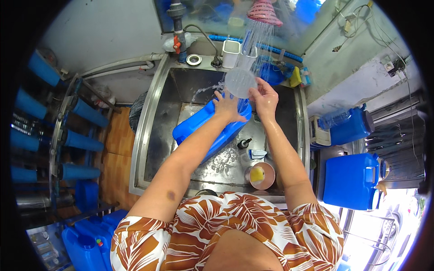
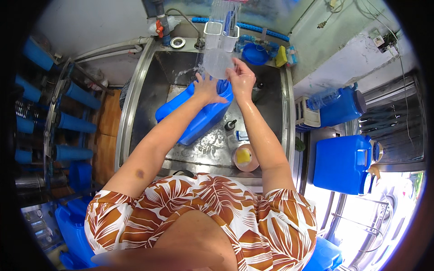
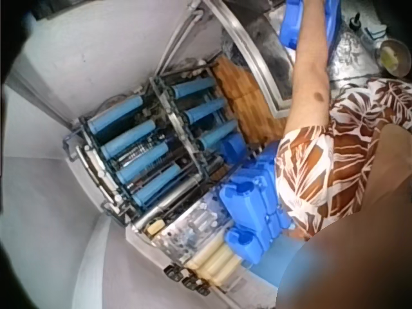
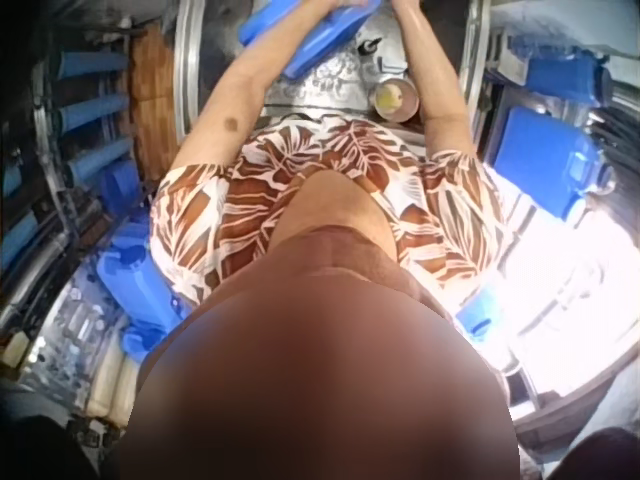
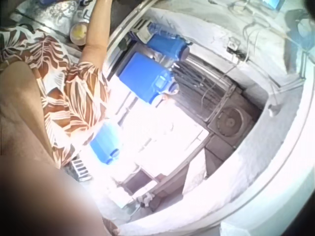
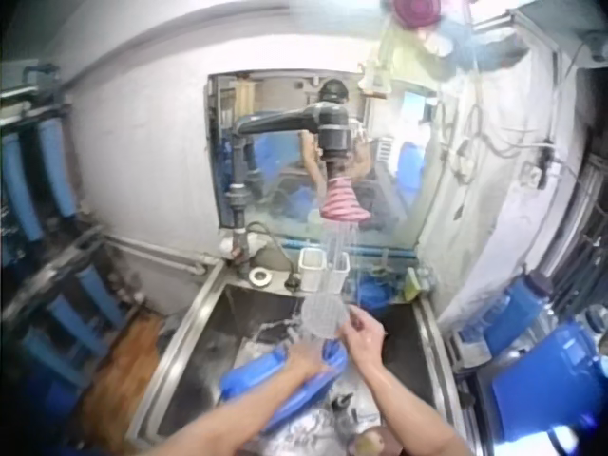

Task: The person washes a blue plastic container in a stainless steel sink using a yellow sponge and running water. They scrub the exterior and interior, rinse thoroughly, and then place the container on a nearby counter. The person also rinses the container's lid under the tap and secures it onto the container.

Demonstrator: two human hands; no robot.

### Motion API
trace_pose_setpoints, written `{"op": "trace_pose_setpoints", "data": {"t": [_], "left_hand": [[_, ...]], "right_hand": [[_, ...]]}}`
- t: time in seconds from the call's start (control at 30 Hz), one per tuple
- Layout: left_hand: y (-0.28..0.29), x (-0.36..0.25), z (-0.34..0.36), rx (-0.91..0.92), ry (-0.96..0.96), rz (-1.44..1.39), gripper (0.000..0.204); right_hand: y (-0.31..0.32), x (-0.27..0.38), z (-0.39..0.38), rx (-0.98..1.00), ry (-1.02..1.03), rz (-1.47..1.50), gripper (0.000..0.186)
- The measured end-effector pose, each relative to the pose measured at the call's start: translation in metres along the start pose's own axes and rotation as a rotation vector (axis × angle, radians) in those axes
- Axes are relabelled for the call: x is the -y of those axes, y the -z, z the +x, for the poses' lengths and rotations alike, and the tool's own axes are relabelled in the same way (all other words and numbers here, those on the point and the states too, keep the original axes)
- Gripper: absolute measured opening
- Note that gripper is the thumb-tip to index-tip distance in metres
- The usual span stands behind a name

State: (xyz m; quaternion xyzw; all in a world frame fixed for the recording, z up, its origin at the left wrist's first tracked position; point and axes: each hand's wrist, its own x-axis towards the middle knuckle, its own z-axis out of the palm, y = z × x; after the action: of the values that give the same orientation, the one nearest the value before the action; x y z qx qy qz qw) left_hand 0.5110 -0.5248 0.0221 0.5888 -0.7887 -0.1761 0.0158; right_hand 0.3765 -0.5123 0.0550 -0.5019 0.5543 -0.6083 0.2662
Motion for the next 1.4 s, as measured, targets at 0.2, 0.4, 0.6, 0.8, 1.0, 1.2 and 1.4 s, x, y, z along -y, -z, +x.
{"op": "trace_pose_setpoints", "data": {"t": [0.2,0.4,0.6,0.8,1.0,1.2,1.4], "left_hand": [[0.003,0.065,-0.013,-0.155,-0.381,-0.245,0.107],[0.005,0.094,-0.067,0.198,0.019,-0.128,0.056],[0.003,0.075,-0.081,0.079,0.027,-0.159,0.04],[-0.005,0.055,-0.07,0.021,0.055,-0.18,0.035],[0.0,0.068,-0.052,-0.002,-0.15,-0.066,0.036],[-0.01,0.053,-0.052,-0.091,-0.009,-0.101,0.036],[-0.022,0.019,-0.028,0.022,0.236,-0.639,0.045]], "right_hand": [[0.031,-0.084,0.065,-0.51,-0.568,0.392,0.032],[0.039,-0.118,0.128,-0.414,-0.572,0.225,0.049],[0.036,-0.124,0.152,-0.179,-0.573,-0.143,0.092],[-0.001,-0.126,0.117,-0.691,-0.378,-0.667,0.087],[-0.038,-0.09,0.024,0.739,0.547,-0.631,0.032],[-0.036,-0.044,0.009,0.511,0.099,-1.1,0.07],[-0.078,-0.074,-0.029,0.059,-0.167,-0.656,0.086]]}}
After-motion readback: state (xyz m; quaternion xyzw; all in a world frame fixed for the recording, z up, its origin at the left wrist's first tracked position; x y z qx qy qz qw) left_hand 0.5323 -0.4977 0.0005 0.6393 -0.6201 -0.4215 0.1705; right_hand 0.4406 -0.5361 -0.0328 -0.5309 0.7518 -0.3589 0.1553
